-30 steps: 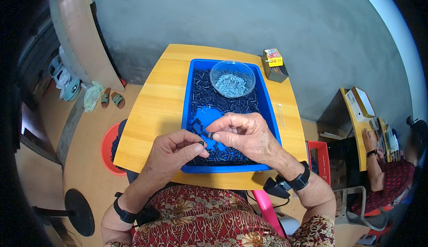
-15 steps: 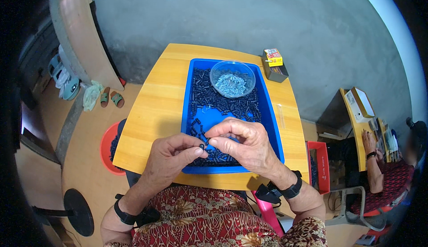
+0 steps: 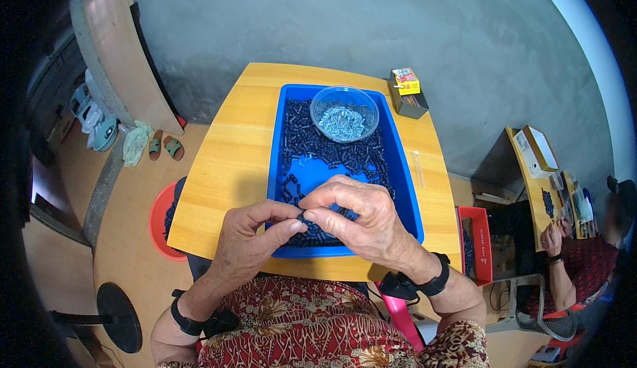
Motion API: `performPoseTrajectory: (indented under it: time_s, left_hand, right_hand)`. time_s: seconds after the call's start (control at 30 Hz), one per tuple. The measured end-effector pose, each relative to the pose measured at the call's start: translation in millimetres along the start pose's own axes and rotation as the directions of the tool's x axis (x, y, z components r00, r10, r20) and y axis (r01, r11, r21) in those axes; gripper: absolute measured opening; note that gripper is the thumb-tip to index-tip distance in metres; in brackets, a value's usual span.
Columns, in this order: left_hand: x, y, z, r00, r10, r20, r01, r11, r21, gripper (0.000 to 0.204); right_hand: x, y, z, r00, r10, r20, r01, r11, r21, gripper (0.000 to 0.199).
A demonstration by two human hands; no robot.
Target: Inserting small black plastic pins into a blue component at a workstation.
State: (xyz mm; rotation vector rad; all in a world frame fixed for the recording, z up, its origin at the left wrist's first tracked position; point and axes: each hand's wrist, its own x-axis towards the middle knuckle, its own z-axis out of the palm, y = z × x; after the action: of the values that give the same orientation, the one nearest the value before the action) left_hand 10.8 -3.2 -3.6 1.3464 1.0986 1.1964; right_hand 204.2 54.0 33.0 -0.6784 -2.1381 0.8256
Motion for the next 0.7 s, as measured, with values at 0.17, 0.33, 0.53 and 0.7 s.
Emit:
performPoseTrajectory:
  time_s: [0.17, 0.33, 0.53, 0.7]
  left_hand:
    - [0.0, -1.7, 0.2, 1.000, 0.006, 0.006, -0.006, 1.000, 0.027, 0.014]
    - [0.0, -4.2, 1.2, 1.000, -0.007, 0.012, 0.007, 1.000, 0.002, 0.013]
    - [0.2, -9.6, 4.0, 1.000, 0.028, -0.001, -0.028, 0.999, 0.016, 0.013]
    - [-0.8, -5.7, 2.3, 1.000, -0.001, 0.032, 0.000, 1.000, 0.028, 0.013]
  right_hand:
    - [0.8, -3.7, -1.3, 0.999, -0.019, 0.032, 0.021, 0.999, -0.047, 0.007]
    - [1.1, 1.0, 2.0, 0.990, -0.137, 0.046, 0.141, 0.983, -0.117, 0.008]
    - [-14.4, 1.8, 14.3, 0.999, 0.001, -0.044, -0.001, 1.000, 0.000, 0.005]
    - [-22.4, 9.1, 18.0, 0.997, 0.000, -0.074, 0.003, 0.999, 0.040, 0.009]
